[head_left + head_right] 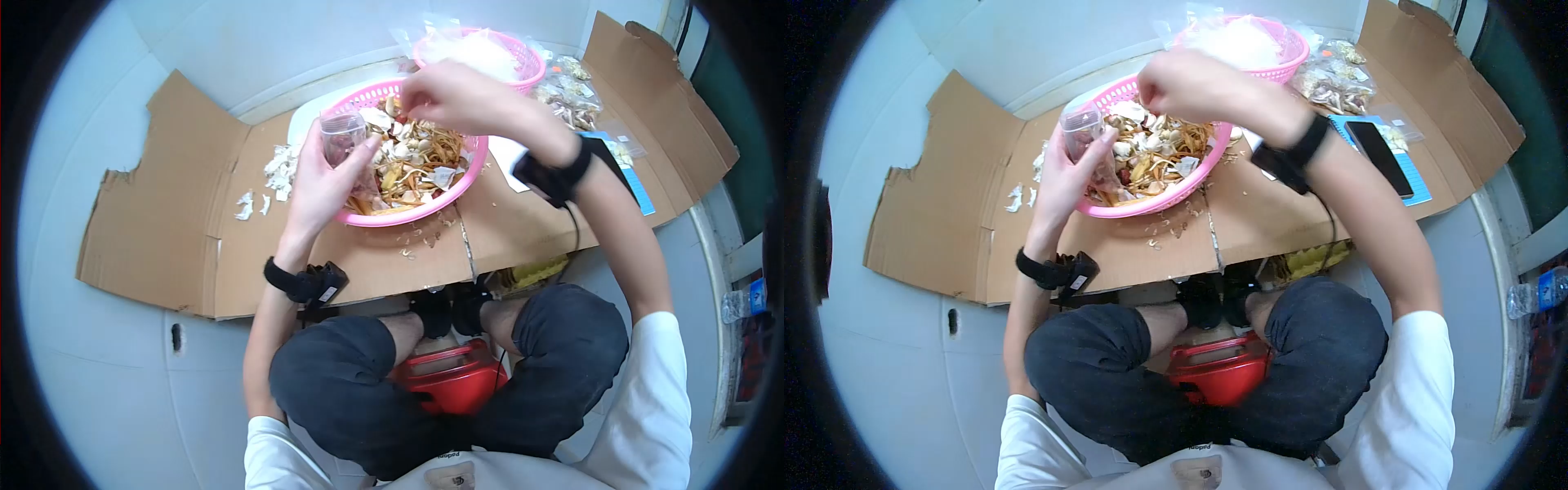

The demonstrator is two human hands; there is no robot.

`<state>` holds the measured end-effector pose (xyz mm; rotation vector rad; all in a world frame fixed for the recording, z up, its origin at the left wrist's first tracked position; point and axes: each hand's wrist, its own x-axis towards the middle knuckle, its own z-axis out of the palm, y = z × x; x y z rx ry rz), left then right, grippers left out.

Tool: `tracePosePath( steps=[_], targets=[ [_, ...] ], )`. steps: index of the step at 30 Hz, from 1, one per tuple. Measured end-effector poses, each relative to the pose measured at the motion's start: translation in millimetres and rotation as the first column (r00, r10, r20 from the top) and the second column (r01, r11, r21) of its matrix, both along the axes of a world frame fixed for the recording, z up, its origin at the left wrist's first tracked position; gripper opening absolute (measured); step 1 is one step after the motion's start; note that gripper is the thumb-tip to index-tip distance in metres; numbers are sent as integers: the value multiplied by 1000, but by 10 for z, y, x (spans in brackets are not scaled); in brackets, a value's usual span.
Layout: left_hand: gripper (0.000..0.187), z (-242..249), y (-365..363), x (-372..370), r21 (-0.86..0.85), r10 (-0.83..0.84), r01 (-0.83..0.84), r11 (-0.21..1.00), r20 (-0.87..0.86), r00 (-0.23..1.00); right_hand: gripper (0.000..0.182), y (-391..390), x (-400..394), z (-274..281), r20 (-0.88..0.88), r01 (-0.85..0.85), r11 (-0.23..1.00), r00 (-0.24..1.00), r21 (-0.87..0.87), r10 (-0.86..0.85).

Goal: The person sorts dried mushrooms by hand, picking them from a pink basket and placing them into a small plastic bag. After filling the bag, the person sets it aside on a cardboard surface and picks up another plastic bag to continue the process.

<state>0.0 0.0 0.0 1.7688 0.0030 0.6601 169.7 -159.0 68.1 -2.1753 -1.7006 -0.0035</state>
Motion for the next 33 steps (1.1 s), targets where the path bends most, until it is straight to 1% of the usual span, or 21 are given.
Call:
tracePosePath(
  steps=[1, 2, 3, 5, 7, 9, 12, 13, 15, 16, 17, 18, 19, 20, 21, 23, 24, 25, 27, 30, 33],
  targets=[
    [54, -12, 46, -8, 26, 16, -16, 1000, -1, 1000, 21, 215, -9, -111, 49, -20, 995, 998, -95, 24],
    [54, -18, 89, -11, 52, 34, -34, 998, 2, 999, 22, 413, 34, -290, 106, 39, 991, 994, -129, -25],
    [55, -109, -116, 138, 25, 49, -51, 998, 81, 995, 20, 315, 138, -314, 237, 132, 960, 969, -249, -72],
    [55, -79, -65, 100, 157, 96, -107, 982, 80, 992, 18, 349, -21, -473, 333, 247, 949, 927, -197, -172],
    [58, -78, -52, 56, 139, 79, -86, 987, 52, 995, 18, 403, -39, -597, 336, 217, 960, 930, -176, -149],
    [59, -38, -58, 44, 171, 44, -36, 985, -41, 998, 17, 373, -14, -669, 349, 203, 968, 926, -146, -142],
    [64, 20, -106, -2, 208, 52, -37, 977, -64, 997, 16, 261, -44, -716, 462, 150, 985, 870, 86, -173],
    [67, 36, -127, -20, 204, 35, -19, 979, -75, 997, 16, 228, -78, -708, 465, 145, 985, 869, 91, -171],
    [69, 52, -139, -34, 224, 27, -8, 975, -82, 996, 19, 169, -135, -641, 317, 130, 958, 925, 256, -210],
    [70, 18, -110, -19, 216, -7, 27, 976, -95, 996, 21, 148, -160, -578, 196, 163, 956, 957, 243, -213],
    [70, 2, -93, -9, 207, -42, 63, 976, -105, 994, 21, 147, -172, -559, 197, 160, 955, 957, 249, -212],
    [69, 4, -105, -13, 196, -62, 78, 978, -88, 994, 22, 140, -169, -553, -7, 162, 922, 985, 351, -171],
    [69, 1, -91, -9, 200, -62, 78, 977, -84, 995, 24, 133, -167, -557, -204, 183, 877, 974, 444, -100],
    [67, -4, -55, -2, 187, -57, 80, 979, -123, 991, 26, 154, -157, -604, -306, 167, 826, 952, 538, 7],
    [66, -17, -26, 5, 173, -51, 79, 982, -161, 986, 26, 126, -185, -551, -300, 162, 825, 954, 542, 10],
    [64, -74, 20, 48, 162, -57, 79, 984, -138, 989, 27, 64, -241, -449, -557, 258, 780, 819, 571, 136],
    [62, -63, 3, 60, 146, -68, 85, 986, -121, 990, 25, 57, -251, -454, -557, 247, 748, 808, 616, 191],
    [62, -50, -10, 64, 150, -68, 85, 985, -117, 991, 25, 54, -256, -459, -552, 245, 746, 811, 619, 192],
    [60, -32, -40, 46, 196, -20, 43, 980, -117, 993, 24, 45, -286, -466, -559, 180, 740, 772, 648, 302],
    [60, -50, -31, 59, 151, -28, 43, 988, -97, 995, 25, -16, -336, -464, -550, 122, 785, 777, 608, 305],
    [58, -19, -72, 31, 106, -56, 69, 992, -125, 991, 24, -12, -352, -471, -555, 121, 795, 777, 594, 296]
  ],
)
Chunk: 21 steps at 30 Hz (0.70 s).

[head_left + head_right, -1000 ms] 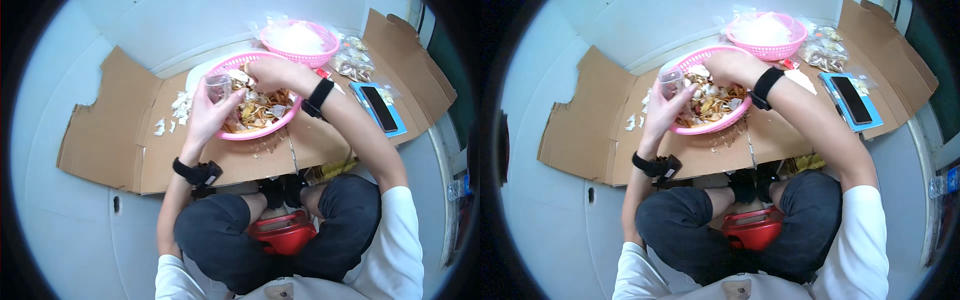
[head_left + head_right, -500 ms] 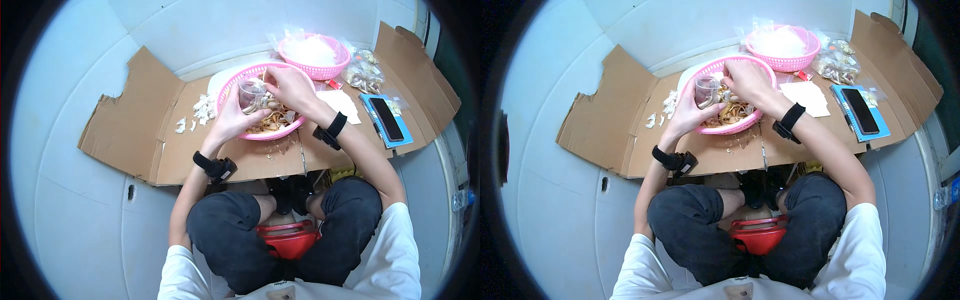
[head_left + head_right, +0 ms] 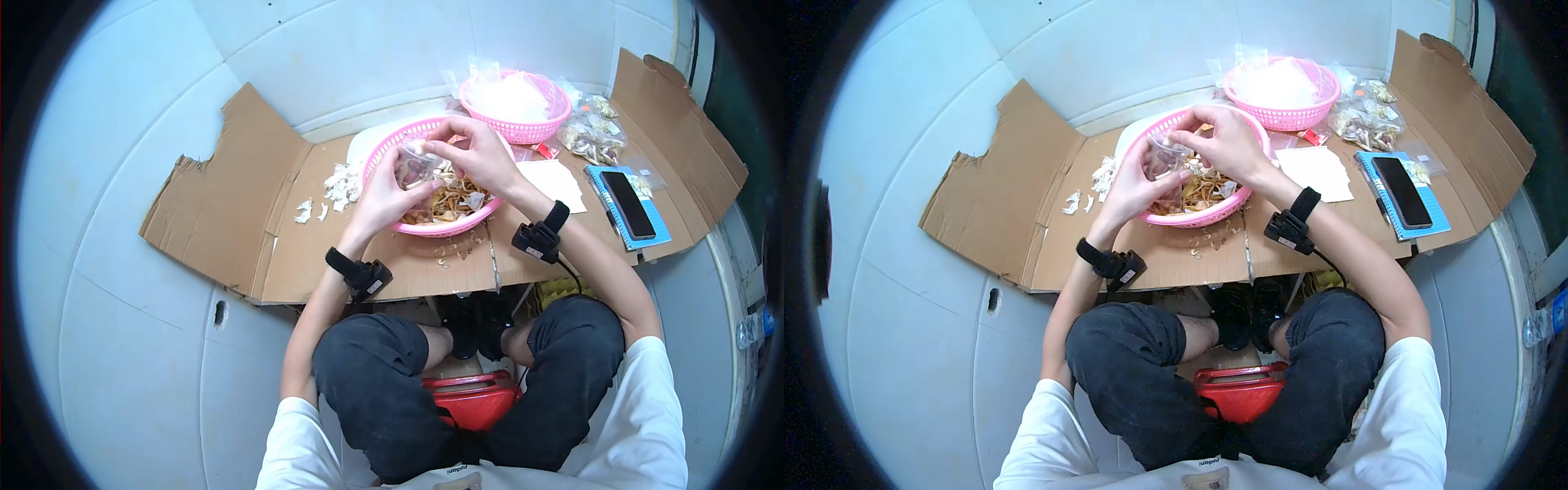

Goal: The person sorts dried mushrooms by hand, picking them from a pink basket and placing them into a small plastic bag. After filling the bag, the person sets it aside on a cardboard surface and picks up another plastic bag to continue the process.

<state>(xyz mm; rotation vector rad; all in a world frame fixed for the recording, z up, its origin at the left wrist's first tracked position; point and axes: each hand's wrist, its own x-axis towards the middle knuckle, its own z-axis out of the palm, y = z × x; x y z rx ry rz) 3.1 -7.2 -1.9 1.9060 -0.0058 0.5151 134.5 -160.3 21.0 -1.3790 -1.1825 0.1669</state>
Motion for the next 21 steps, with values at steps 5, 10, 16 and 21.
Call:
tracePosePath(
  steps=[5, 10, 16, 21],
  targets=[
    [52, -27, 42, 19, 96, 16, -17, 995, 7, 1000, 41, -34, 4, 43, -40, -110, 985, 994, -130, 106],
    [46, -81, 108, 45, 220, 43, -56, 974, 63, 997, 64, 11, -33, 23, -24, -158, 976, 987, -152, 156],
    [43, -71, 83, 64, 64, 36, -42, 997, 95, 995, 60, 11, 83, 48, -143, -103, 992, 985, -73, 92],
    [43, -72, 105, 71, 82, 79, -85, 993, 76, 994, 36, 138, 366, -303, 282, 177, 870, 958, -461, -46]
  ],
)
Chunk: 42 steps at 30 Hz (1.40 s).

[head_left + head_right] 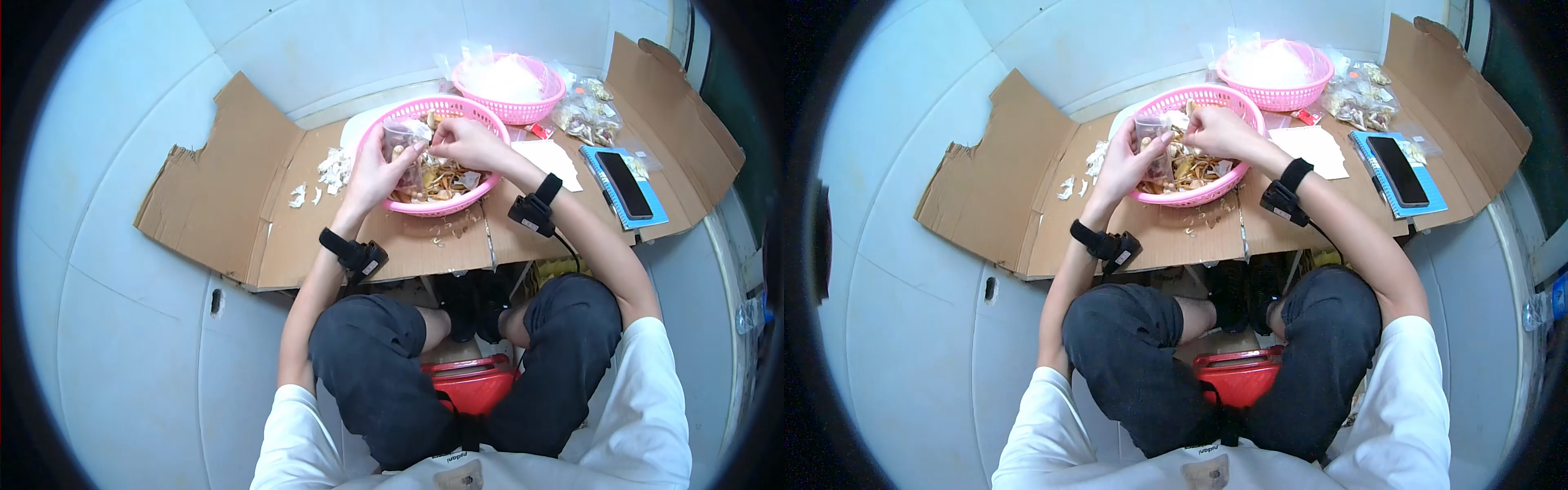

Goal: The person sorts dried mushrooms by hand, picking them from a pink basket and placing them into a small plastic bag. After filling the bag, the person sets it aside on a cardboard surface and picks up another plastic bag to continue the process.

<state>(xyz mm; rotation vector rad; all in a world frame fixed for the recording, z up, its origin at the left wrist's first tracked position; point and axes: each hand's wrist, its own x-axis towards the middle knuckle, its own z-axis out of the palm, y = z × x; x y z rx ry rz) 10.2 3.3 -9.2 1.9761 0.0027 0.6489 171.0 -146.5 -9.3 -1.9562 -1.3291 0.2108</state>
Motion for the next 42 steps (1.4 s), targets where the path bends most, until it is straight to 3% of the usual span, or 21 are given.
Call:
tracePosePath(
  steps=[1, 3, 4, 7, 11, 13, 14, 15, 17, 21, 23, 25, 27, 29, 33, 35, 38, 42],
  targets=[
    [42, 20, -7, -6, 9, 12, -12, 1000, -17, 1000, 36, 3, -69, 30, -4, 0, 1000, 1000, 1, 0],
    [42, 20, -16, -5, -7, -6, 6, 1000, 9, 1000, 36, -3, -181, 99, 249, 154, 967, 963, -205, -101],
    [42, 5, 1, 0, -2, 7, -7, 1000, 10, 1000, 36, -47, -229, 168, 265, 135, 953, 962, -270, -61],
    [43, -5, 20, -9, -4, 25, -25, 1000, 10, 1000, 31, -80, -191, 141, 299, 30, 976, 954, -215, 36],
    [46, 40, -38, -29, -37, 37, -36, 999, 27, 999, 25, -51, -117, 62, 298, -1, 983, 953, -184, 57],
    [46, 39, -40, -26, -60, 30, -28, 998, 22, 999, 22, -59, -155, 91, 272, -37, 995, 960, -89, 60],
    [47, 37, -43, -19, -82, 28, -27, 996, 18, 999, 19, -81, -153, 118, 63, -39, 993, 997, -115, 47],
    [47, 28, -39, -6, -81, 25, -24, 996, 17, 1000, 19, -91, -142, 117, 63, -36, 993, 997, -113, 43],
    [48, 10, -16, 8, -85, 21, -18, 996, 29, 999, 19, -76, -121, 125, -170, -44, 999, 985, -14, 41],
    [51, 28, -14, -16, -79, 22, -20, 997, 23, 999, 19, -36, -91, 139, -362, -28, 989, 929, 145, 80],
    [56, 48, -22, -32, 13, 59, -59, 998, -16, 998, 16, -4, -59, 88, -389, -35, 974, 913, 225, 123],
    [56, 33, -37, -22, 3, 32, -33, 999, 16, 999, 16, -43, -97, 154, -409, 62, 948, 910, 312, 75],
    [56, 16, -15, -11, -4, 8, -8, 1000, 47, 999, 17, -73, -122, 178, -401, 73, 935, 913, 347, 77],
    [52, 6, 56, 13, 104, 65, -58, 993, -60, 996, 24, -83, -114, 179, -407, 81, 863, 901, 498, 150],
    [49, 44, -37, -48, 27, 11, -11, 1000, -16, 1000, 24, -110, -193, 210, -358, 63, 840, 920, 540, 161],
    [50, 38, -24, -41, 8, -46, 46, 999, -86, 995, 23, -99, -201, 191, -171, -39, 794, 969, 607, 179],
    [49, 80, -84, -78, 42, -47, 52, 998, -109, 993, 14, -92, -191, 165, -24, -138, 846, 984, 514, 175],
    [47, 50, -42, -50, 106, -46, 55, 993, -87, 995, 13, -134, -229, 215, -95, -97, 922, 985, 374, 142]
  ],
)
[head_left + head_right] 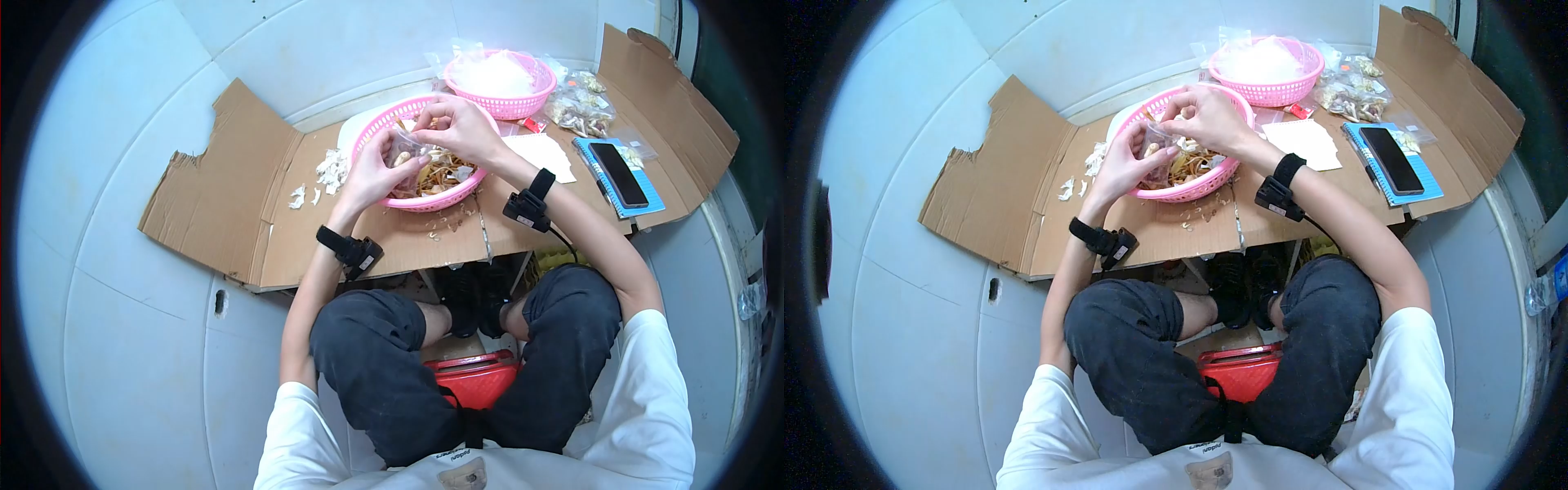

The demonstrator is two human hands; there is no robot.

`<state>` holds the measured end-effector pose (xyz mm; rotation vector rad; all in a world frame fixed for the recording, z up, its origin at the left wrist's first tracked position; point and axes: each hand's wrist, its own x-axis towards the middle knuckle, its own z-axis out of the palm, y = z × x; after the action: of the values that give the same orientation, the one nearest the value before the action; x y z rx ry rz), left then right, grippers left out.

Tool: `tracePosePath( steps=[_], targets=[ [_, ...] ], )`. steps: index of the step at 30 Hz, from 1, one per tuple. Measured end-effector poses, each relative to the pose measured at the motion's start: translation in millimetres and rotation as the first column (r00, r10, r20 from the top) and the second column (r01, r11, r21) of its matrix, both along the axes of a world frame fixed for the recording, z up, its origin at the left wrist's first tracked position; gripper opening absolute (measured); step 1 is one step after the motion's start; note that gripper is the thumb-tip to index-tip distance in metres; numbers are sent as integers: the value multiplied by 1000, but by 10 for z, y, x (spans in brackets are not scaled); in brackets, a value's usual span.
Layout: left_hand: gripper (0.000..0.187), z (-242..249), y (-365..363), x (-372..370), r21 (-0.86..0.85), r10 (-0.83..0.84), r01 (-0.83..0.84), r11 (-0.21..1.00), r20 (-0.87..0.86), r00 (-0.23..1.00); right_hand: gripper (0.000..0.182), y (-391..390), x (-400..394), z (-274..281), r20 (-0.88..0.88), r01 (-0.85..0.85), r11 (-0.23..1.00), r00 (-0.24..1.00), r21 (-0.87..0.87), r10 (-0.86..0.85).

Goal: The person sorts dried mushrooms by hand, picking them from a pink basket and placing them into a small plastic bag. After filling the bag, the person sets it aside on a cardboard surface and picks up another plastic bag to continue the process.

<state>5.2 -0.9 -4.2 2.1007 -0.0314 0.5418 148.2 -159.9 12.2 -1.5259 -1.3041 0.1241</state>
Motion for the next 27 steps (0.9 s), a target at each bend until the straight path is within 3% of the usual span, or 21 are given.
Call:
tracePosePath(
  steps=[7, 9, 11, 13, 15, 18, 22, 24, 25, 27],
  targets=[
    [40, 19, -2, -31, -1, -33, 33, 999, -70, 997, 15, 79, 144, -109, 121, -33, 999, 992, 30, 29],
    [39, 4, 4, -26, -17, -44, 43, 999, -84, 996, 15, 88, 191, -60, -60, -119, 963, 992, -240, 107],
    [37, -18, 27, -12, 158, -25, 39, 987, -91, 996, 15, 74, 160, -45, -117, -129, 959, 988, -253, 102],
    [37, -4, 15, -27, 118, -17, 30, 993, -110, 994, 14, 80, 152, -65, -174, -142, 954, 980, -265, 97],
    [36, -1, 19, -24, 78, -10, 20, 997, -126, 992, 15, 86, 126, -63, 68, -69, 984, 994, -161, 81],
    [35, -17, 51, -2, 73, -4, 12, 997, -119, 993, 18, 36, 67, -70, 197, -25, 997, 980, -75, 39],
    [35, 6, 1, -18, 59, -37, 41, 997, -68, 997, 24, 63, 100, -96, 184, -98, 995, 978, -24, 101],
    [34, 23, -29, -34, 13, -53, 53, 999, -30, 998, 39, 87, 85, -72, -77, -236, 972, 969, -5, 235],
    [35, 15, -33, -31, -10, -16, 16, 1000, -8, 1000, 39, 84, 83, -38, -77, -238, 971, 968, -4, 237],
    [35, 10, -21, -26, -35, 23, -23, 999, 15, 1000, 47, 66, 109, 54, -377, -259, 963, 902, -79, 212]
  ],
)
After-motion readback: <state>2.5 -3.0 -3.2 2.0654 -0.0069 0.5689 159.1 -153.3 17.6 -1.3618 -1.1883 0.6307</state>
